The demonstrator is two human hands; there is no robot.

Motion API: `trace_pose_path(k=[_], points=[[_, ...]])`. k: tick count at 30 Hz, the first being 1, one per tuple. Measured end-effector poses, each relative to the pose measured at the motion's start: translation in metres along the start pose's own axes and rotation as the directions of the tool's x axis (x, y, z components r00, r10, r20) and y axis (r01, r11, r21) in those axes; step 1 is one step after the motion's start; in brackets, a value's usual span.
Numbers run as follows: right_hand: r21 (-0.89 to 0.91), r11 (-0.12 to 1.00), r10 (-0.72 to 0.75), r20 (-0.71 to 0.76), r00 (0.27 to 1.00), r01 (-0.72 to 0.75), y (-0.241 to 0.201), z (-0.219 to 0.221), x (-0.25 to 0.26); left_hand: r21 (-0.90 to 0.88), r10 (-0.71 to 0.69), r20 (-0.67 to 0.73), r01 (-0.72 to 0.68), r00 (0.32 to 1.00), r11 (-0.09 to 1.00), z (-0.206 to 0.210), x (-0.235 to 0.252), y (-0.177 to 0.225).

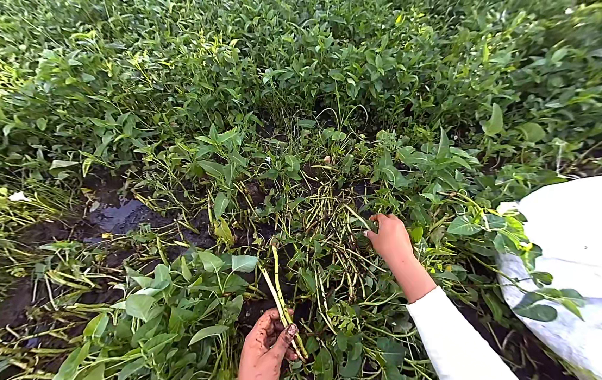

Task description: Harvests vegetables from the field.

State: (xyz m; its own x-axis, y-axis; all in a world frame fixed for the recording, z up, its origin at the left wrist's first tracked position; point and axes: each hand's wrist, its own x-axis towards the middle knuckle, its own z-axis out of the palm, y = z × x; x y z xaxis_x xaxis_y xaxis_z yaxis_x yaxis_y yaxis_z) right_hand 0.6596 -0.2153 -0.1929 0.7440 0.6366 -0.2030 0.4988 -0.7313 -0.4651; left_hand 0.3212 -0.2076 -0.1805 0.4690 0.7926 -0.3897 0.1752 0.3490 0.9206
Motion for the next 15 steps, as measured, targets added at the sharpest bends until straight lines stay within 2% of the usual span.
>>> trace_pose_path(k=[2,3,5,7,11,15], points=[[-0.090,0.994,-0.060,0.067,0.996,0.066,-0.007,0.013,-0.014,-0.011,0.007,0.011,-0.007,1.000,1.000,0.005,0.001,0.001],[-0.147,0.986,-0.048,0.188,0.981,0.076,-0.011,0.023,-0.022,-0.016,0.007,0.016,-0.007,1.000,1.000,0.007,0.001,0.002],[-0.292,0.955,0.082,0.405,0.911,0.044,-0.018,0.042,-0.035,-0.021,0.011,0.028,-0.011,1.000,1.000,0.011,0.001,0.006],[-0.319,0.947,0.158,0.417,0.895,-0.018,-0.016,0.056,-0.041,-0.022,0.022,0.027,-0.021,0.999,1.000,0.013,0.000,0.007],[-0.138,0.987,0.121,0.330,0.936,-0.079,0.007,0.056,-0.038,-0.011,0.032,0.025,-0.032,0.999,0.999,0.011,-0.001,0.004],[-0.213,0.976,0.137,0.405,0.904,-0.052,0.017,0.056,-0.034,0.003,0.020,0.027,-0.020,0.999,1.000,0.011,-0.002,-0.002]])
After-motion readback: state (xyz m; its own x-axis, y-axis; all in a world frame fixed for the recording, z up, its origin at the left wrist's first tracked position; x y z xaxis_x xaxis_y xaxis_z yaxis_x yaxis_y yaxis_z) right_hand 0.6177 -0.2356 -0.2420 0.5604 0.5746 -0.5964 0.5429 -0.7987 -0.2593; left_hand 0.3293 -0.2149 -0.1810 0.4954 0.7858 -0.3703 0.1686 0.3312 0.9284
